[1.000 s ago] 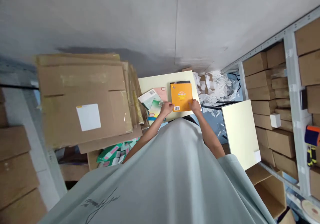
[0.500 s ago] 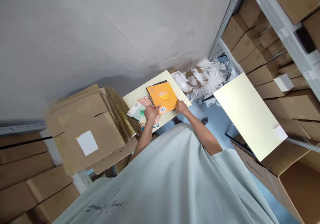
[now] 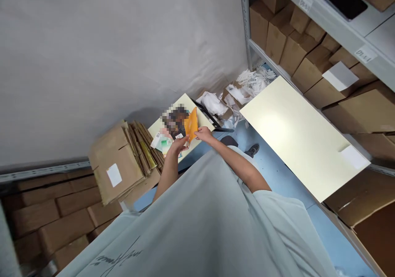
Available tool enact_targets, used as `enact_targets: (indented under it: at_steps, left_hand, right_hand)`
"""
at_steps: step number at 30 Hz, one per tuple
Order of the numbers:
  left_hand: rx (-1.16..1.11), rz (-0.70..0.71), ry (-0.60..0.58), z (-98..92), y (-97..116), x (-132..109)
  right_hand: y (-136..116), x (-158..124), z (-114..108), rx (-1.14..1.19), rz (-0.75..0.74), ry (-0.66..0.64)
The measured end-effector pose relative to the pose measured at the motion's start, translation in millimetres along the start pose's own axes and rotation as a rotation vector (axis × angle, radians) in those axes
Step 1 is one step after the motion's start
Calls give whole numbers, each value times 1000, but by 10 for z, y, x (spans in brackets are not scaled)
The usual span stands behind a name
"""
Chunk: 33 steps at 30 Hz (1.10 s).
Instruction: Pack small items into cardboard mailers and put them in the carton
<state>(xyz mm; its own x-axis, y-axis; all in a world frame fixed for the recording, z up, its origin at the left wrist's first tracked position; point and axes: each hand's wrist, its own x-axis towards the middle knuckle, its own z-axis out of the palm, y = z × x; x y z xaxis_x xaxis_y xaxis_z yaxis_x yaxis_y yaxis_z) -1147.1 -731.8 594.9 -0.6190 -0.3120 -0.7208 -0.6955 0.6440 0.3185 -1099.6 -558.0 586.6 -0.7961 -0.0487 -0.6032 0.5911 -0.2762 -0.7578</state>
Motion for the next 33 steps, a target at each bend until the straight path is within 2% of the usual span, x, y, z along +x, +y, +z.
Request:
enact_targets:
  at_steps: [2,4,6,8,12,14,16,18,19,23,25,28,29,30,32,33]
  left_hand:
    - [-19,15,-87,147,110,-130]
    - [-88,71,-256,341,302,-230]
    - [-174,133,-493,624,577,-306]
    - [-204,182,-686,1007,913,-383]
    - [-231,376,-814,1900,1661,-645]
    - [-267,502,-852,2289,2017,-855]
    - [-243,660,-878,2588,2312,-1107]
    - [-158,851,-870,2788,2503,-1381]
    - [-102,949,-858,2851,2550,-1519]
    - [110,1250,-857,2900,2477,-1974]
    - [209,1385,-938,2847,2389,-2095]
    - [341,1595,-1207,2773,2367,-2102]
    - [356,1627,-1275,2763,2401,-2065]
    - [351,1630,-1294,2762,2455,-2014]
    - [290,1547,-1196,2771,2605,-1896]
    - [244,1461,-1138,2773,2691,-1841]
  right_hand:
    - [-69,-154,-234,84,-19,10]
    - [-110,-357,-587,196,-88,6]
    - [-110,-603,-1024,295,-199,20]
    - [-73,-871,-1486,322,-279,108]
    - [42,-1410,-2309,270,-285,463]
    - [86,-1668,-2619,211,-235,676]
    - [91,-1887,-2830,140,-176,920]
    - [35,-2023,-2936,121,-153,1125]
    - [-19,-2051,-2953,143,-171,1182]
    - [-326,-1938,-2878,274,-342,1176]
    - [-440,-1857,-2815,298,-369,1241]
    - [-464,-1885,-2737,401,-375,1421]
    - [-443,-1943,-2712,456,-390,1457]
    - [-418,-2018,-2687,511,-412,1461]
    - [-386,-2192,-2635,600,-453,1390]
    - [-386,-2277,-2611,634,-468,1328]
